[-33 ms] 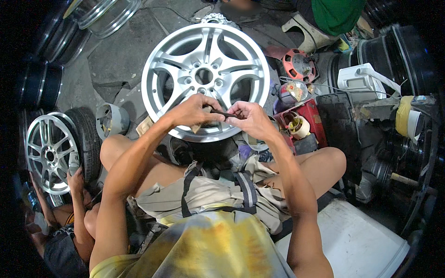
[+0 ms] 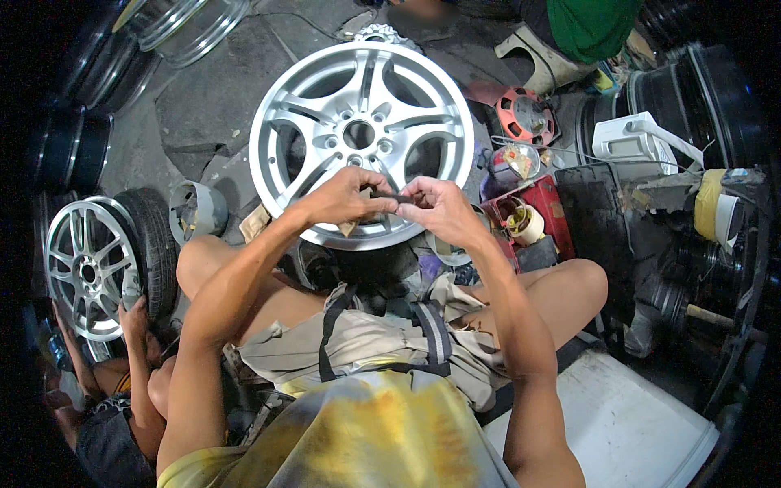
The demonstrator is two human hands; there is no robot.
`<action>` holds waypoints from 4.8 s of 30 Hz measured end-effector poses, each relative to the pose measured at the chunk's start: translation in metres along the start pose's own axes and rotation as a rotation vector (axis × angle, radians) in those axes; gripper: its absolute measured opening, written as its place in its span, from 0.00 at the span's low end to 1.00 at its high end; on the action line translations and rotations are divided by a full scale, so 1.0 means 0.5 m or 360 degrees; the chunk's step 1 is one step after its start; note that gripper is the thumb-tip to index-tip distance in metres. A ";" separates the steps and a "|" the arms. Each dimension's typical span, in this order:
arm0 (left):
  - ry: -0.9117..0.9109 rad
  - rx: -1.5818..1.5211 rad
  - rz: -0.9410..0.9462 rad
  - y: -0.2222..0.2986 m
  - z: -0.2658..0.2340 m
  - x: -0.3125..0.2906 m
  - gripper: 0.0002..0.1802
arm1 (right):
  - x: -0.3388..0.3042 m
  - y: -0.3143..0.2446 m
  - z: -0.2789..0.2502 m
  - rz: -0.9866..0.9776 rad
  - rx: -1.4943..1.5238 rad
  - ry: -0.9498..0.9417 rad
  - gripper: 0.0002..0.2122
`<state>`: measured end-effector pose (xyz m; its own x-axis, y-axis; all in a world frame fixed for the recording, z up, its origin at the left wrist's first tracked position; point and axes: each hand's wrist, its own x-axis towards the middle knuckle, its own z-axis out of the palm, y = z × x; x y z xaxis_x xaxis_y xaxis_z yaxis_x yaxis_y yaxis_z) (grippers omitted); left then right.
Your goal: The person sits on the floor and scrubs a silver car rim with a small abrasive pad, focusing on the spokes and central hub area. The person repeatedly rubs the surface to remove dirt or oxidation, occasionally adjusting their grip on the rim.
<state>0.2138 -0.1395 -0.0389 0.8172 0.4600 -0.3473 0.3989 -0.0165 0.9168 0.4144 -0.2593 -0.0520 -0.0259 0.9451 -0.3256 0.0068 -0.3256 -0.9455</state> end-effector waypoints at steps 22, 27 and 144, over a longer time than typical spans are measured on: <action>0.0398 -0.0758 0.0006 -0.021 0.078 0.038 0.08 | -0.018 -0.002 -0.004 -0.0073 0.0003 0.0486 0.11; 0.0168 -0.0309 -0.0106 -0.032 0.063 0.031 0.11 | -0.007 0.007 0.011 -0.0198 -0.0529 0.0579 0.16; -0.0278 0.1157 0.0491 -0.206 0.063 0.001 0.14 | 0.141 0.150 -0.065 -0.0673 -0.1549 0.1453 0.12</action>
<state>0.1863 -0.1656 -0.1396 0.9638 0.1964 -0.1802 0.2665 -0.7207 0.6400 0.4458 -0.2161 -0.1459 0.4490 0.7718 0.4502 0.8538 -0.2220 -0.4709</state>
